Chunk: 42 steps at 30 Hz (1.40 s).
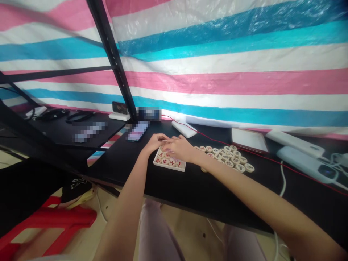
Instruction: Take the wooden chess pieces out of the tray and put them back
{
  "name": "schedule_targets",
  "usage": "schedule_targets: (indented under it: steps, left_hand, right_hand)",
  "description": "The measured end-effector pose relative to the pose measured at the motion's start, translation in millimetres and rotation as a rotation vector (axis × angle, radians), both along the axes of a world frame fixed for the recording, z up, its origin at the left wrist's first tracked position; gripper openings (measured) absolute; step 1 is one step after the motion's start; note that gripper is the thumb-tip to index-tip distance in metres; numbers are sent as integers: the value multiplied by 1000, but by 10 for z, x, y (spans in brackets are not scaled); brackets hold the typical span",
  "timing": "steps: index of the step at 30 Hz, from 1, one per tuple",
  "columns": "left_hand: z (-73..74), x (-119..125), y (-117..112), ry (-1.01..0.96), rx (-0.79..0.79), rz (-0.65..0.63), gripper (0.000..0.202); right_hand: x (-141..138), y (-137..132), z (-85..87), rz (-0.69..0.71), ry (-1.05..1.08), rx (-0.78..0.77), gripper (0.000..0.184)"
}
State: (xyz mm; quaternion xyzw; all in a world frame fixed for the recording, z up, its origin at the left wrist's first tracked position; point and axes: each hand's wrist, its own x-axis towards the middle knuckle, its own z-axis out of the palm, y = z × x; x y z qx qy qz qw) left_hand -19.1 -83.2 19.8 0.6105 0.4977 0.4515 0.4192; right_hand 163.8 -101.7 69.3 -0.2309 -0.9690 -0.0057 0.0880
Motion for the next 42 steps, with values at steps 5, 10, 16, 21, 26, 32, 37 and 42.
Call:
schedule_targets:
  steps: [5,10,16,21,26,32,37,42]
  left_hand:
    - [-6,-2,3,15,6,-15,18]
    - [1,-7,2,27,-2,-28,23]
    - [38,13,-36,25,-39,0,26]
    - [28,0,-39,8,-50,-4,27]
    - [30,-37,-43,13,-48,37,25]
    - [21,-63,-50,-33,-44,51,27]
    - [43,-45,-64,-36,-61,58,29]
    - [18,-51,-47,-31,-57,45,28]
  right_hand:
    - [56,1,-35,25,17,-23,24]
    - [164,-15,-79,12,7,-84,21]
    - [250,143,-26,-34,102,-67,18]
    - [708,344,93,-256,260,-104,32]
    - [956,335,20,-302,164,-125,22]
    - [841,246,-114,-235,114,-71,17]
    - [829,266,-174,-227,66,-20,19]
    - [859,258,-138,-238,76,-12,23]
